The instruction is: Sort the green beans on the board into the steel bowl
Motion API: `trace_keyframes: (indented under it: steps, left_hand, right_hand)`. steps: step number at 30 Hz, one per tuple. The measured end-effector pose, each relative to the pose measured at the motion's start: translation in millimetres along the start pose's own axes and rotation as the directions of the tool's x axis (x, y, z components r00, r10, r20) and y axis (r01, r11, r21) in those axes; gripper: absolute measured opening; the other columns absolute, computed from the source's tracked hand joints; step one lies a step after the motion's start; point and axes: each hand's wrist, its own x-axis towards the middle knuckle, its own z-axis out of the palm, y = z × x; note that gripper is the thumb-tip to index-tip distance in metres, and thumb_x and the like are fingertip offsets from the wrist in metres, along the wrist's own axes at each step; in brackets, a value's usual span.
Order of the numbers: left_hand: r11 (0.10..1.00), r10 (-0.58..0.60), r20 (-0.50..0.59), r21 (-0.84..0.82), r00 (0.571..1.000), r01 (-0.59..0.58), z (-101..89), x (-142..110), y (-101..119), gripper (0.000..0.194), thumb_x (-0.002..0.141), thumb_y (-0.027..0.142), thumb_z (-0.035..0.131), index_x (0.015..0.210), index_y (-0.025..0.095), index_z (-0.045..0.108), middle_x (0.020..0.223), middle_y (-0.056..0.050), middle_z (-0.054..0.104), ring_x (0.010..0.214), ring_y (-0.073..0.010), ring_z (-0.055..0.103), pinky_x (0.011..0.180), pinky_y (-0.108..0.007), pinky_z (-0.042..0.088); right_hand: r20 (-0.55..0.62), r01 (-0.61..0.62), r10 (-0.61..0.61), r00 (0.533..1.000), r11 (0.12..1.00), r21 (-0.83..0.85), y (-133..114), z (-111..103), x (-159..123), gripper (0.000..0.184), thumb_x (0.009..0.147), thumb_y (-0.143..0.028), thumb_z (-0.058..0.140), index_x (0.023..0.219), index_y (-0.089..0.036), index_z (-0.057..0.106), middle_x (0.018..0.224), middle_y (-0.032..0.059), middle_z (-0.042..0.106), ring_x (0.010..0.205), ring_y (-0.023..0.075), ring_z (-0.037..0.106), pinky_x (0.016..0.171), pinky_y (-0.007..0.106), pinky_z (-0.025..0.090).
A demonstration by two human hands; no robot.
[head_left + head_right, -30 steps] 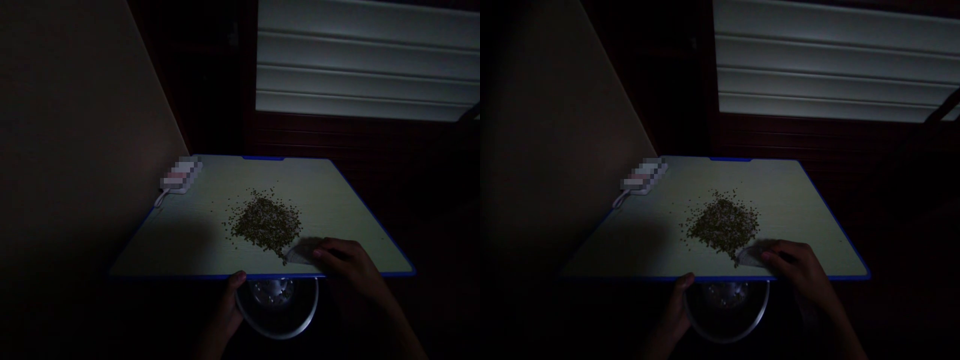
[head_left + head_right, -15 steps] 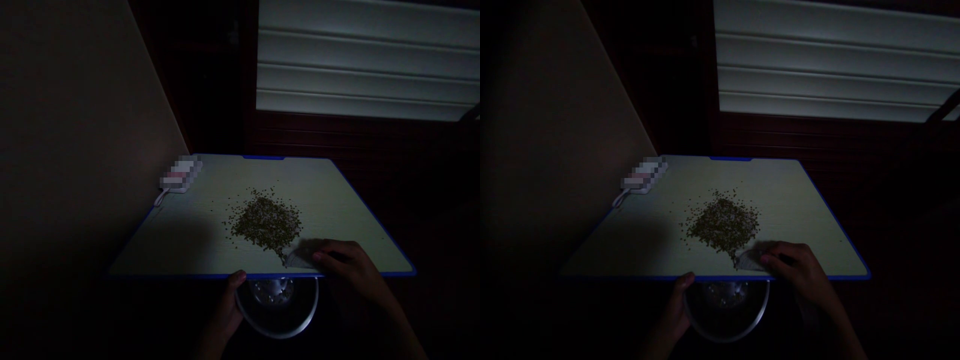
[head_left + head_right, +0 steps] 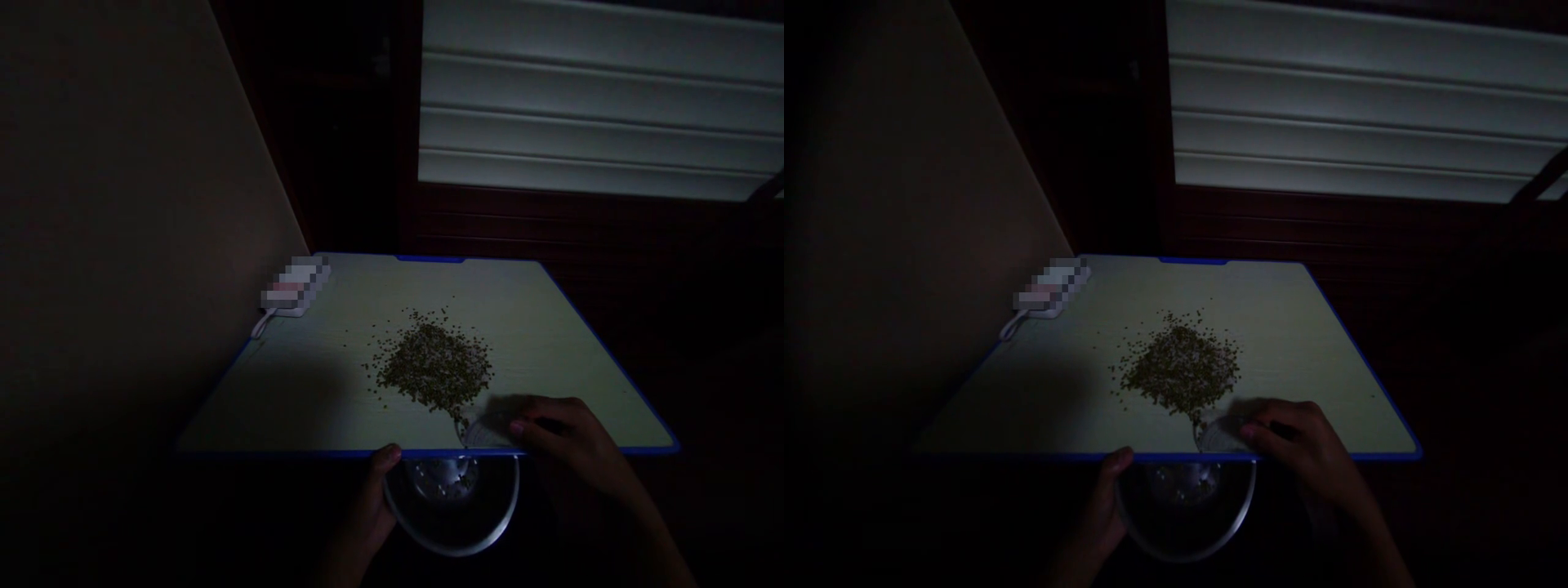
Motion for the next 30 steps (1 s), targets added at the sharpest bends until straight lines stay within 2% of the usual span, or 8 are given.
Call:
trace_keyframes:
  steps: [6, 13, 17, 21, 23, 27, 30]
  left_hand:
    - [1.0, -0.008, 0.004, 0.005, 1.0, 0.008, -2.2, 1.4, -0.9, 0.011, 0.07, 0.025, 0.074, 0.067, 0.014, 0.075, 0.064, -0.008, 0.077, 0.09, -0.0334, 0.073, 0.096, -0.046, 0.048]
    - [0.999, -0.002, 0.037, -0.051, 0.999, 0.004, -2.8, 0.1, -1.6, 0.012, 0.072, 0.021, 0.073, 0.061, 0.016, 0.072, 0.056, -0.003, 0.074, 0.067, -0.026, 0.073, 0.098, -0.044, 0.047]
    - [0.999, -0.001, 0.048, -0.047, 0.999, 0.003, -6.2, 1.9, -2.4, 0.009, 0.073, 0.022, 0.073, 0.066, 0.016, 0.073, 0.059, -0.004, 0.075, 0.078, -0.0291, 0.074, 0.101, -0.045, 0.045]
    - [0.999, -0.028, 0.037, -0.043, 0.999, 0.03, -8.6, 4.0, -3.1, 0.011, 0.072, 0.024, 0.072, 0.075, 0.014, 0.075, 0.072, -0.008, 0.079, 0.096, -0.0332, 0.072, 0.102, -0.047, 0.044]
    - [0.999, -0.024, 0.038, -0.039, 0.999, 0.026, -7.5, 4.0, -2.7, 0.01, 0.072, 0.024, 0.073, 0.073, 0.014, 0.075, 0.075, -0.008, 0.08, 0.098, -0.0336, 0.071, 0.101, -0.047, 0.045]
    - [1.0, -0.015, 0.072, -0.023, 0.997, 0.017, -3.6, 2.0, -1.4, 0.01, 0.071, 0.024, 0.074, 0.065, 0.015, 0.074, 0.065, -0.007, 0.078, 0.096, -0.0336, 0.072, 0.101, -0.046, 0.045]
    - [1.0, -0.006, 0.075, -0.027, 0.997, 0.008, -2.0, 0.7, -1.1, 0.01, 0.072, 0.024, 0.073, 0.067, 0.015, 0.074, 0.064, -0.007, 0.077, 0.094, -0.0329, 0.072, 0.1, -0.045, 0.045]
  right_hand:
    - [0.004, 0.045, -0.046, 0.999, 0.999, 0.014, -3.2, -0.6, 0.5, 0.031, 0.088, -0.046, 0.062, 0.077, -0.02, 0.074, 0.073, 0.0041, 0.071, 0.07, 0.0197, 0.064, 0.064, 0.029, 0.049]
    - [0.013, 0.027, -0.028, 1.0, 0.999, 0.017, -4.8, -0.4, 0.4, 0.029, 0.088, -0.043, 0.063, 0.076, -0.019, 0.073, 0.077, 0.004, 0.072, 0.071, 0.0185, 0.064, 0.066, 0.028, 0.05]
    - [0.021, 0.031, -0.031, 0.999, 1.0, -0.003, -1.6, -1.4, 0.6, 0.027, 0.088, -0.04, 0.063, 0.074, -0.019, 0.073, 0.074, 0.0023, 0.069, 0.069, 0.0172, 0.062, 0.064, 0.028, 0.048]
    - [0.038, 0.028, -0.028, 0.999, 1.0, -0.001, 0.8, -2.4, 1.7, 0.026, 0.088, -0.039, 0.064, 0.074, -0.019, 0.071, 0.072, 0.0012, 0.066, 0.067, 0.0158, 0.06, 0.063, 0.027, 0.046]
    - [0.04, 0.027, -0.027, 0.999, 1.0, 0.001, 0.3, -2.7, 1.9, 0.025, 0.088, -0.038, 0.064, 0.073, -0.018, 0.071, 0.071, 0.001, 0.066, 0.066, 0.0153, 0.059, 0.063, 0.026, 0.045]
    - [0.048, 0.03, -0.031, 0.998, 0.999, 0.011, -1.7, -2.9, 1.4, 0.024, 0.088, -0.038, 0.065, 0.076, -0.019, 0.071, 0.076, 0.0016, 0.068, 0.07, 0.0163, 0.061, 0.065, 0.027, 0.046]
    - [0.044, 0.028, -0.028, 0.999, 1.0, 0.005, -1.6, -2.4, 1.0, 0.025, 0.089, -0.039, 0.064, 0.075, -0.019, 0.072, 0.075, 0.0016, 0.068, 0.069, 0.0164, 0.061, 0.065, 0.028, 0.045]
